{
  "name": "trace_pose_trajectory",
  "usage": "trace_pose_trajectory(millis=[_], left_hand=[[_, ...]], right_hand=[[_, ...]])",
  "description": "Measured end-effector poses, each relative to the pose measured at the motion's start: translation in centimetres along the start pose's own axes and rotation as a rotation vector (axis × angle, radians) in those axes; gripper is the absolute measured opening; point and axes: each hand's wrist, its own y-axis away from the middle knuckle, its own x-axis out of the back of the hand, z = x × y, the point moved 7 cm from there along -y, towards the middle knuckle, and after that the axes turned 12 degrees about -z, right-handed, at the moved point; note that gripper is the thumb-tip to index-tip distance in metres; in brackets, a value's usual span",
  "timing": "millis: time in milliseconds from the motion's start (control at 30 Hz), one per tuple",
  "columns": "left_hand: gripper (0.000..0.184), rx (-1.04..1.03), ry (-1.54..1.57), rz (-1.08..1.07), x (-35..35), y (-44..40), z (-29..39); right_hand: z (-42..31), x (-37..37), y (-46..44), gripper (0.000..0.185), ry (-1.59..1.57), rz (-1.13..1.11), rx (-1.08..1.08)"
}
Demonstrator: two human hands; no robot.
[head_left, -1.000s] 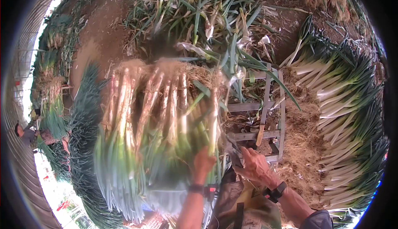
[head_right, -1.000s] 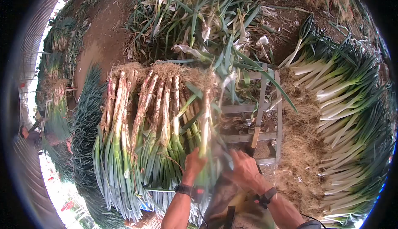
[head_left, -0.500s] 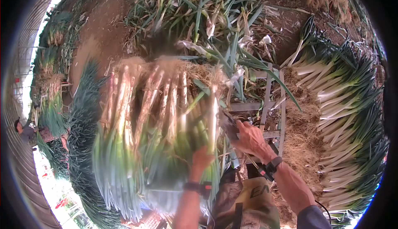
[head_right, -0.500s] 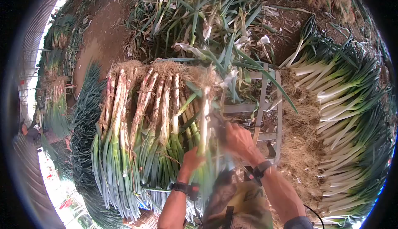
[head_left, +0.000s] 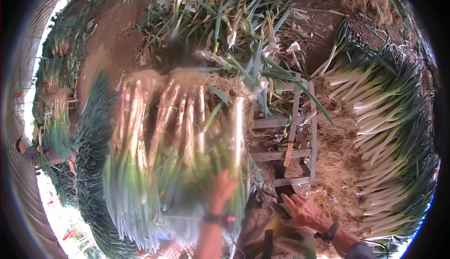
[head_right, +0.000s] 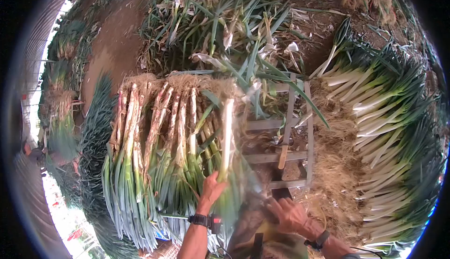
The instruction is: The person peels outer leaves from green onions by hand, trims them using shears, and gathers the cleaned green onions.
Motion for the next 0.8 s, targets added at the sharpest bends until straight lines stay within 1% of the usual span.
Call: trace_pose_trajectory(millis=[33,100,200,300,367,433,500,600,633,667,700,767,800], left_hand=[[0.037,0.008,-0.038,0.001,-0.5,0.2,-0.2],[0.037,0.027,-0.115,0.004,-1.5,0.7,-0.8],[0.038,-0.065,-0.063,0.031,-2.6,1.8,-0.3],[0.039,-0.088,-0.143,0.03,-4.8,1.3,-3.1],[0.041,-0.146,-0.181,0.102,-6.3,1.0,-3.9],[0.045,-0.079,-0.207,0.077,-7.9,0.8,-3.9],[0.054,0.116,-0.222,-0.045,-8.0,1.7,-0.9],[0.052,0.025,-0.127,-0.012,-9.8,1.5,-0.8],[0.051,0.037,-0.093,-0.065,-9.8,2.0,0.2],[0.05,-0.036,-0.265,-0.065,-11.8,1.5,-1.9],[0.049,-0.111,-0.436,-0.067,-15.2,0.8,-6.5],[0.054,-0.221,-0.727,-0.199,-16.6,1.5,-6.8],[0.056,-0.284,-0.673,-0.093,-16.9,1.2,-8.7]], right_hand=[[0.1,-0.3,0.7,0.083,0.016,-0.013,-0.01],[1.3,-1.2,1.5,0.084,0.013,0.061,-0.009],[2.8,-1.5,0.8,0.086,0.03,0.141,-0.022],[3.4,-0.5,-0.2,0.086,0.035,0.185,-0.06],[3.6,0.0,-0.9,0.086,0.033,0.206,-0.072],[4.0,0.0,-1.7,0.085,0.032,0.231,-0.068],[3.5,0.6,-2.3,0.085,0.031,0.223,-0.074],[2.7,0.3,-3.1,0.085,0.013,0.173,-0.065],[2.4,0.1,-3.4,0.086,0.008,0.151,-0.06],[1.9,0.0,-3.6,0.085,0.007,0.097,-0.047],[1.3,-0.1,-3.8,0.085,0.008,0.044,-0.036],[0.2,-0.5,-4.5,0.085,0.006,-0.023,0.001],[-0.5,-0.7,-4.9,0.085,0.002,-0.038,0.028]])
